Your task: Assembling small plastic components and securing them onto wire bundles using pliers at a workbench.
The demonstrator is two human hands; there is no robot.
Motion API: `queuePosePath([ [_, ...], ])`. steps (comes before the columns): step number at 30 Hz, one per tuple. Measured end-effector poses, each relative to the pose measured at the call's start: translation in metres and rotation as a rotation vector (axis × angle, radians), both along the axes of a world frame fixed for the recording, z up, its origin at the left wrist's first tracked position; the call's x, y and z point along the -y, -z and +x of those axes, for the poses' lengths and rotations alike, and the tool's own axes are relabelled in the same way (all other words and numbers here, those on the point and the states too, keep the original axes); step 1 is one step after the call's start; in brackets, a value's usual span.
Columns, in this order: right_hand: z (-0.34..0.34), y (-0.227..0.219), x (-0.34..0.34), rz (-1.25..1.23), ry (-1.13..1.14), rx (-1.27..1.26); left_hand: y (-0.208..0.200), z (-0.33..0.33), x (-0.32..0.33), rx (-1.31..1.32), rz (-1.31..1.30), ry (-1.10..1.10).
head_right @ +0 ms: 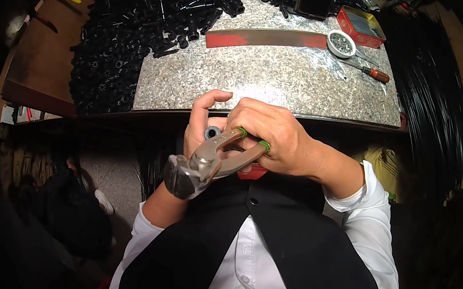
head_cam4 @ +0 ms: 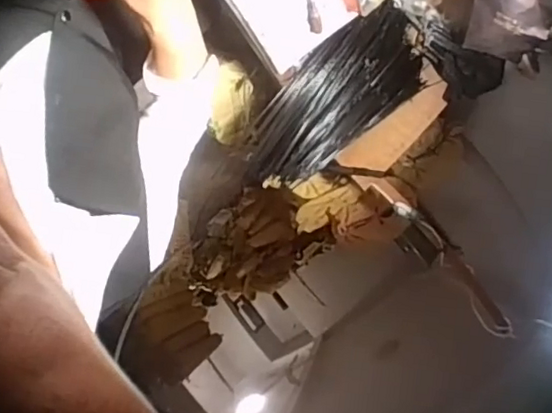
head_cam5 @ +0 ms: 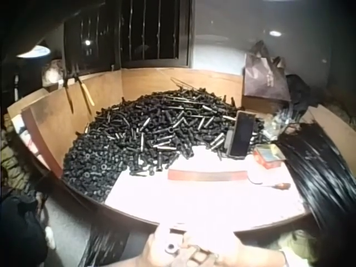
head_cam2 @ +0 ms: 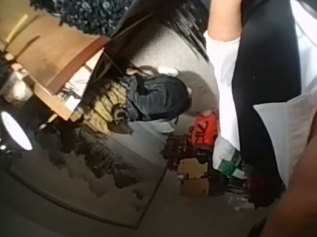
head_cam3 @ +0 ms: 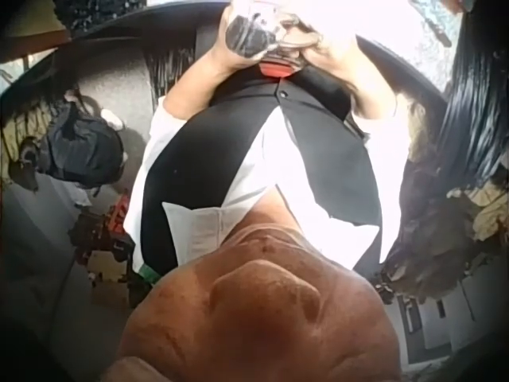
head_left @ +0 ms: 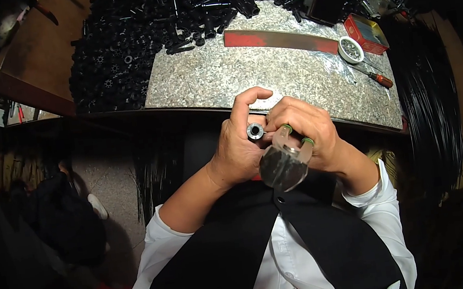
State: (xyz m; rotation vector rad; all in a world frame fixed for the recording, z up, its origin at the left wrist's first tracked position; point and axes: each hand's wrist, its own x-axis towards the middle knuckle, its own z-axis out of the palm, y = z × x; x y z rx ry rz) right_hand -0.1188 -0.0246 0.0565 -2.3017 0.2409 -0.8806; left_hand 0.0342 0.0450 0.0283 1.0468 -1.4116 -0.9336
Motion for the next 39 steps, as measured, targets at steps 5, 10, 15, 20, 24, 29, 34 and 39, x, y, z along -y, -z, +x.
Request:
queuePosePath([
  [5, -0.001, -0.001, 0.001, -0.033, 0.004, -0.025, 0.005, -0.001, 0.002, 0.027, -0.081, -0.022],
  [10, 0.000, -0.004, 0.000, -0.018, -0.009, -0.019, 0.004, 0.001, 0.001, 0.020, -0.041, -0.014],
  [15, 0.002, -0.008, 0.000, -0.035, 0.009, -0.005, 0.002, 0.000, 0.003, -0.008, -0.072, 0.011],
  [20, 0.008, -0.010, 0.000, -0.013, -0.018, -0.026, 0.011, 0.005, 0.000, -0.082, -0.068, -0.019],
  [24, -0.001, -0.002, 0.006, -0.009, -0.008, -0.093, 0.011, 0.007, 0.002, 0.008, -0.110, -0.020],
  [29, 0.004, -0.004, -0.005, 0.011, 0.086, -0.042, 0.013, 0.001, 0.004, 0.022, -0.202, -0.023],
  [34, 0.008, 0.004, -0.003, -0.047, 0.068, -0.021, 0.017, 0.002, 0.006, 0.048, -0.289, -0.099],
  [39, 0.011, -0.003, -0.007, -0.014, 0.083, -0.051, 0.017, 0.002, 0.005, -0.023, -0.217, -0.062],
])
